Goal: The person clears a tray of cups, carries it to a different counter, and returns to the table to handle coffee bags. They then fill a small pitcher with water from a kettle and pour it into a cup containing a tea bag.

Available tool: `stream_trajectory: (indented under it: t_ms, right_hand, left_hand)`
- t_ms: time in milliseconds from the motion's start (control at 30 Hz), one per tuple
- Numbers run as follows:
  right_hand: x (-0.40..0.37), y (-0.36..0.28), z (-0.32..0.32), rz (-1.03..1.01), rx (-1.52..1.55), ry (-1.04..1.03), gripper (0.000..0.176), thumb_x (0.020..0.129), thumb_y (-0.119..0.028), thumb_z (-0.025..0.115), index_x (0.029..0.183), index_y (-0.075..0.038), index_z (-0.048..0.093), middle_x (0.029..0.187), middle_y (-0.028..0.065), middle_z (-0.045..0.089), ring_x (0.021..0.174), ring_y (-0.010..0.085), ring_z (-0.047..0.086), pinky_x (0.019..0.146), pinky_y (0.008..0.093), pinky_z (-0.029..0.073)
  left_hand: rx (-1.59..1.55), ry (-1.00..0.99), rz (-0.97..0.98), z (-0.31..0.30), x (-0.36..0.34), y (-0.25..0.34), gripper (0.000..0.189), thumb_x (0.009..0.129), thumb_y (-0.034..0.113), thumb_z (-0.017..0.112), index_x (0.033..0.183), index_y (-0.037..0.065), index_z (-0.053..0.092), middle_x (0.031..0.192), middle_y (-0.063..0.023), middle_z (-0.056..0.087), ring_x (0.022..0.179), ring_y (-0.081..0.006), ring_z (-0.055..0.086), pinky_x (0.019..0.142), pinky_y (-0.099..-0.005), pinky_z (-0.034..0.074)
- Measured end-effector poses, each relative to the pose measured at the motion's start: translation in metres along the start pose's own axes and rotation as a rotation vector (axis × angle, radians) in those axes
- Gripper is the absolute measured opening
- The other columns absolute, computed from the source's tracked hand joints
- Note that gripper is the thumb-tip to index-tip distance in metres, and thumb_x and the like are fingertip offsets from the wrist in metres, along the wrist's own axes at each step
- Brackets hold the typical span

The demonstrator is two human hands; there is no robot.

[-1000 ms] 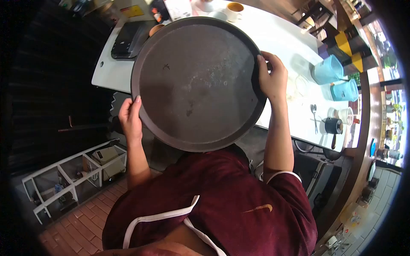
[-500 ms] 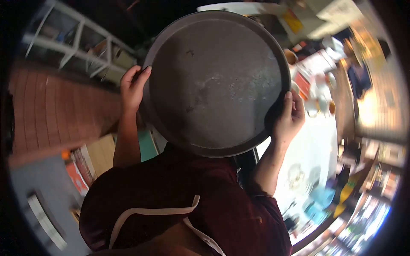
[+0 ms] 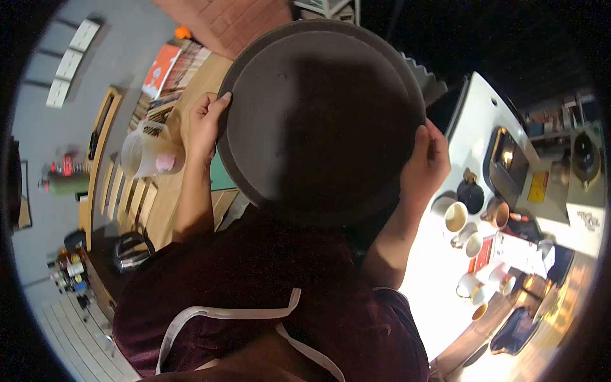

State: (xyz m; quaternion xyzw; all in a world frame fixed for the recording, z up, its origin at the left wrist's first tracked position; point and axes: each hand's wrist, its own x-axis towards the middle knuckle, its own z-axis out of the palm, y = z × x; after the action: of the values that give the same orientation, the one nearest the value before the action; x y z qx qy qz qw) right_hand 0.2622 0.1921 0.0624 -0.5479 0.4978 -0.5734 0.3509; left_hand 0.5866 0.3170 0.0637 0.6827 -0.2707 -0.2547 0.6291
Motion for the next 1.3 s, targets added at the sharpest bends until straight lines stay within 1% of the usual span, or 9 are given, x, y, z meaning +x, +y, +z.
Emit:
stream_trajectory:
  t_ms: [167, 233, 333, 467, 567, 767, 1000, 1133, 1300]
  right_hand:
    - [-0.003, 0.036, 0.067, 0.025, 0.035, -0.153, 0.022, 0.092, -0.015, 0.061, 0.107, 0.001, 0.065, 0.088, 0.0035, 0.064, 0.082, 0.0096, 0.057, 0.076, 0.023, 0.046]
    - [-0.003, 0.045, 0.094, -0.012, 0.0, -0.2, 0.024, 0.092, -0.016, 0.061, 0.107, 0.002, 0.065, 0.087, 0.0033, 0.064, 0.079, 0.0089, 0.056, 0.074, 0.0227, 0.045]
    - [-0.01, 0.052, 0.141, 0.054, -0.031, -0.257, 0.026, 0.092, -0.018, 0.06, 0.106, 0.003, 0.064, 0.085, 0.001, 0.061, 0.073, 0.0075, 0.052, 0.069, 0.0226, 0.044]
    - [-0.028, 0.063, 0.219, 0.058, -0.099, -0.341, 0.026, 0.092, -0.018, 0.06, 0.105, 0.004, 0.064, 0.086, 0.0025, 0.06, 0.074, 0.0086, 0.052, 0.069, 0.0233, 0.044]
    - [-0.04, 0.083, 0.279, 0.021, -0.143, -0.396, 0.026, 0.091, -0.017, 0.06, 0.103, 0.006, 0.064, 0.089, 0.0055, 0.06, 0.076, 0.0104, 0.054, 0.07, 0.0252, 0.045]
    - [-0.045, 0.107, 0.375, 0.029, -0.355, -0.609, 0.021, 0.088, -0.012, 0.061, 0.103, 0.002, 0.066, 0.093, 0.011, 0.06, 0.076, 0.0154, 0.057, 0.07, 0.0282, 0.047]
    - [-0.031, 0.15, 0.451, -0.111, -0.464, -0.88, 0.03, 0.079, 0.0, 0.058, 0.107, 0.003, 0.064, 0.096, 0.0174, 0.062, 0.081, 0.0291, 0.064, 0.073, 0.0354, 0.05]
    - [-0.025, 0.165, 0.481, -0.165, -0.492, -1.016, 0.03, 0.078, -0.001, 0.059, 0.106, 0.004, 0.064, 0.096, 0.019, 0.062, 0.083, 0.033, 0.063, 0.075, 0.0371, 0.05]
    - [-0.025, 0.169, 0.512, -0.229, -0.577, -1.214, 0.04, 0.079, -0.005, 0.059, 0.118, 0.003, 0.058, 0.107, 0.0258, 0.06, 0.095, 0.0404, 0.06, 0.084, 0.0436, 0.047]
  left_hand:
    - [-0.12, 0.158, -0.063, -0.057, -0.012, -0.016, 0.015, 0.086, 0.019, 0.067, 0.086, 0.005, 0.062, 0.069, 0.008, 0.049, 0.062, -0.0029, 0.042, 0.057, -0.0193, 0.033]
    - [-0.168, 0.187, -0.137, -0.07, -0.014, -0.017, 0.031, 0.086, 0.019, 0.067, 0.11, -0.001, 0.063, 0.09, -0.0012, 0.063, 0.082, -0.0092, 0.057, 0.074, -0.0219, 0.043]
    - [-0.207, 0.22, -0.24, -0.099, 0.0, -0.039, 0.047, 0.086, 0.019, 0.067, 0.125, -0.004, 0.055, 0.111, -0.0107, 0.064, 0.102, -0.0159, 0.059, 0.09, -0.0262, 0.043]
    - [-0.23, 0.295, -0.295, -0.143, 0.026, -0.078, 0.052, 0.086, 0.016, 0.066, 0.131, -0.004, 0.05, 0.111, -0.0117, 0.064, 0.101, -0.0159, 0.06, 0.088, -0.0263, 0.044]
    - [-0.279, 0.216, -0.374, -0.179, 0.047, -0.104, 0.051, 0.089, 0.015, 0.062, 0.132, -0.007, 0.046, 0.122, -0.0124, 0.06, 0.11, -0.0171, 0.056, 0.095, -0.0273, 0.041]
    - [-0.259, 0.275, -0.355, -0.223, 0.08, -0.165, 0.046, 0.087, 0.01, 0.061, 0.131, 0.0, 0.049, 0.108, -0.0091, 0.064, 0.097, -0.0154, 0.059, 0.088, -0.0273, 0.043]
    - [-0.232, 0.471, -0.432, -0.228, 0.104, -0.224, 0.032, 0.081, 0.009, 0.063, 0.109, -0.005, 0.055, 0.101, -0.0103, 0.064, 0.094, -0.0197, 0.059, 0.087, -0.0303, 0.044]
    - [-0.171, 0.559, -0.392, -0.229, 0.121, -0.231, 0.039, 0.077, 0.014, 0.066, 0.108, -0.008, 0.057, 0.097, -0.0142, 0.065, 0.088, -0.0221, 0.062, 0.081, -0.0303, 0.048]
    - [0.316, 0.641, -0.517, -0.237, 0.132, -0.28, 0.048, 0.073, 0.023, 0.066, 0.112, -0.005, 0.058, 0.107, -0.0245, 0.06, 0.103, -0.0351, 0.057, 0.091, -0.0398, 0.045]
